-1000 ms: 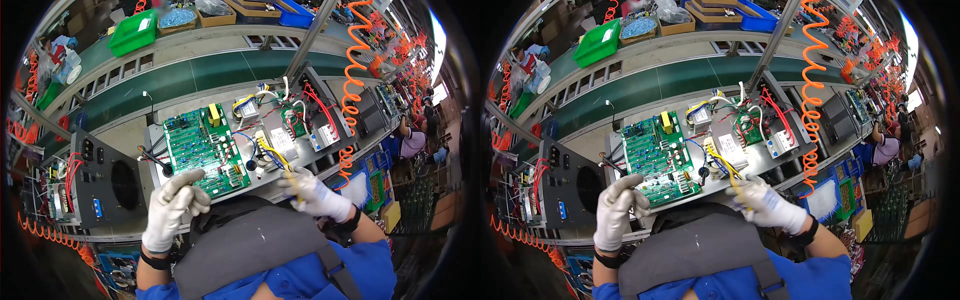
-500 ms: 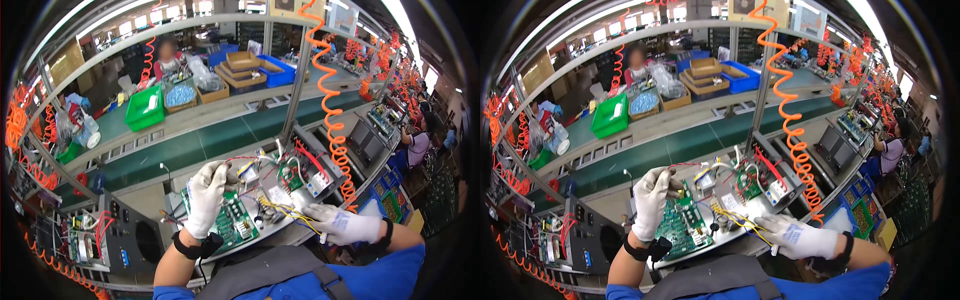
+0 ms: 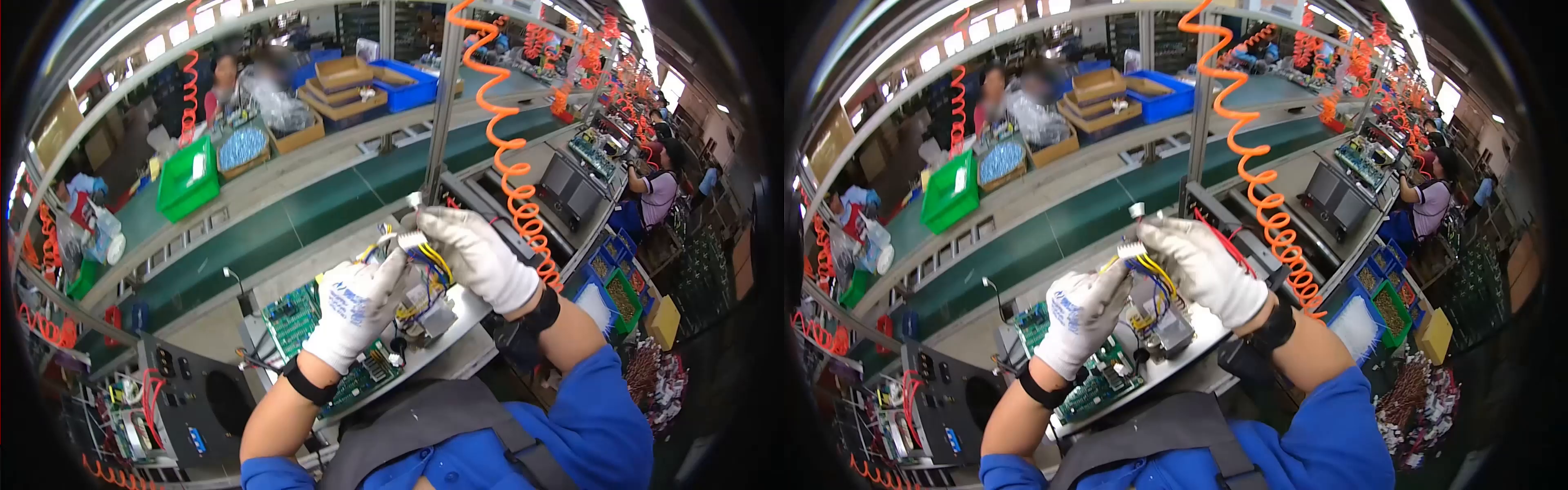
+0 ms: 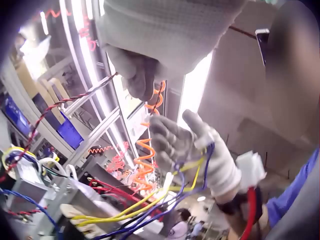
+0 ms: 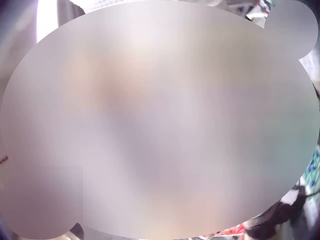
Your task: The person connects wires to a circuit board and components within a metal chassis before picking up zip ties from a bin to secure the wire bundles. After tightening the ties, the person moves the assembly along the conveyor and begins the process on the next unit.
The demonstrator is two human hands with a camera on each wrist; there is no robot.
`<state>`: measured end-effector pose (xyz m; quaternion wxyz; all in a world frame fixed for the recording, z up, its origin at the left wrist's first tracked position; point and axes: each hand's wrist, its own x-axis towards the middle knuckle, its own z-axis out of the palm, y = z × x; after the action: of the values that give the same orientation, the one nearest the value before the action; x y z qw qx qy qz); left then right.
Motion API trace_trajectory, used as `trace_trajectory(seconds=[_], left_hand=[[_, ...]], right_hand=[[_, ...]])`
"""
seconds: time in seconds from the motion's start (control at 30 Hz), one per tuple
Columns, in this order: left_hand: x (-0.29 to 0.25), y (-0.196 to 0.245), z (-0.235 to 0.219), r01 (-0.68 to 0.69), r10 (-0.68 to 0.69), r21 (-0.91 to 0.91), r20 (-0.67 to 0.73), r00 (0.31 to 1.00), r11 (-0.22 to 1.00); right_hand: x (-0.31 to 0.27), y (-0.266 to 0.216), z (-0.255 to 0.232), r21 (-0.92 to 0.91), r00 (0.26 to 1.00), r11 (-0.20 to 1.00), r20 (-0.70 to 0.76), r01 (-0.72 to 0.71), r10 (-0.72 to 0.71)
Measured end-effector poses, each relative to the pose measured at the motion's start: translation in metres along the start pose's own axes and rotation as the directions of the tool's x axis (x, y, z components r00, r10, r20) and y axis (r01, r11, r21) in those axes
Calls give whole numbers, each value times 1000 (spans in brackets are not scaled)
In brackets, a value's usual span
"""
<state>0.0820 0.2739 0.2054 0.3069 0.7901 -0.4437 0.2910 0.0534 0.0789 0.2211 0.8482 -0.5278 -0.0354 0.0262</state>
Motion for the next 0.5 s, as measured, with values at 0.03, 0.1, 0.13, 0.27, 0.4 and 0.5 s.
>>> trace_trajectory(seconds=[0.03, 0.1, 0.13, 0.27, 0.4, 0.5], left_hand=[[-3, 0, 2, -18, 16, 32, 63, 998, 999], [-7, -8, 7, 60, -58, -41, 58, 997, 997], [-6, -9, 7, 181, -176, -69, 67, 982, 981], [-4, -17, 1, 499, -411, -359, 296, 862, 788], [-16, 20, 20, 111, 145, -381, 582, 801, 918], [-40, 18, 26, -122, 463, -601, 454, 761, 790]], right_hand=[[1, -2, 4, 60, 999, 998, -19, -31, 32], [6, -1, -1, 180, 999, 983, 8, -37, 36], [10, 4, -13, -105, 989, 984, 57, 144, -139], [5, -40, -9, -15, 961, 999, -270, 50, -52], [18, -39, -39, -374, 979, 921, -200, -114, 40], [44, -27, -54, -727, 956, 630, -276, -273, 97]])
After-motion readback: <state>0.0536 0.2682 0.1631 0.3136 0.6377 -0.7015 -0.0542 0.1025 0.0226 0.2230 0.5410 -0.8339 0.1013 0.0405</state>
